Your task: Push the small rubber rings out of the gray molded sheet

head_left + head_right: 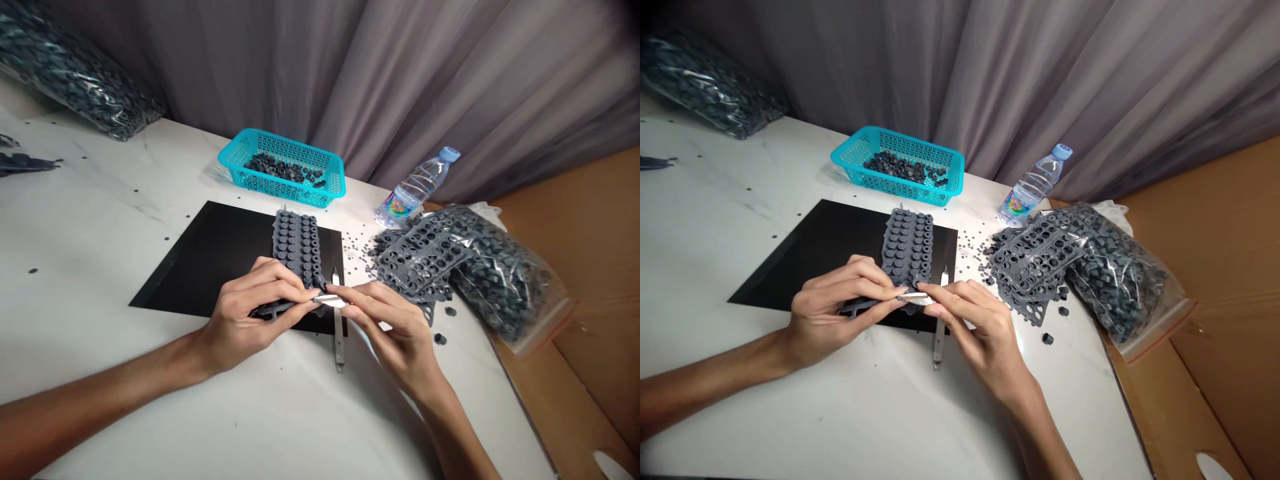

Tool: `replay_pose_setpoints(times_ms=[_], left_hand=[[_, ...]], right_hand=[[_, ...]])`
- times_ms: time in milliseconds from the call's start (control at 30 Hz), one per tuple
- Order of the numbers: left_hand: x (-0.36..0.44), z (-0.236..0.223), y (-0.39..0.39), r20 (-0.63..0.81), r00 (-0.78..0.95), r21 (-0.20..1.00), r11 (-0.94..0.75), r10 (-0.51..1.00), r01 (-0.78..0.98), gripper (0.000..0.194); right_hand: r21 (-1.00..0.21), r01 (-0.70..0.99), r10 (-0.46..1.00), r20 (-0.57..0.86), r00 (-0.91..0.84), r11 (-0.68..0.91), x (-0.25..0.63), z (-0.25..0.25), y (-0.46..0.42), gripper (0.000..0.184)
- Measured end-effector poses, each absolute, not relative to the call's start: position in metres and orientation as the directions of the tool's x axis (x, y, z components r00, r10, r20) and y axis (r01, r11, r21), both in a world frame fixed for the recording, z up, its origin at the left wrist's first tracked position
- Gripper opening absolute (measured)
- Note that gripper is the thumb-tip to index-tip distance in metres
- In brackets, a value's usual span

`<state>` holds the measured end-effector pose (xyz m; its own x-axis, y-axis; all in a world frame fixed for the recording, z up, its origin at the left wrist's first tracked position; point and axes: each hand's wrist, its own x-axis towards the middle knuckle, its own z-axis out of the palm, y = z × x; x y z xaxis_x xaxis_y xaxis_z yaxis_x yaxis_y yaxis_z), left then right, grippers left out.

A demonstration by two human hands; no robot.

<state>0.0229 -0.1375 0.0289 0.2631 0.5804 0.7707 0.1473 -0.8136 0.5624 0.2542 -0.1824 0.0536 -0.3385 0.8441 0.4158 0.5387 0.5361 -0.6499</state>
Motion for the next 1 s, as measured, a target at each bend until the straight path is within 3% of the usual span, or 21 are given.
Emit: replay_pose_setpoints(times_ms=[600, 800, 1000], left_hand=[[0.022, 0.028, -0.133, 0.729, 0.349, 0.6, -0.795, 0.589, 0.09, 0.01], [0.014, 0.027, -0.126, 0.63, 0.54, 0.635, -0.771, 0.559, 0.057, 0.015], [0.011, 0.03, -0.124, 0.613, 0.554, 0.644, -0.762, 0.563, 0.063, 0.018]], right_hand=[[-0.686, 0.545, 0.871, 0.441, -0.216, 0.482, 0.256, 0.058, -0.184, 0.033], [-0.752, 0.597, 0.953, 0.294, -0.073, 0.278, 0.259, 0.057, -0.181, 0.028], [-0.852, 0.521, 0.998, 0.039, -0.053, 0.061, 0.258, 0.056, -0.175, 0.03]])
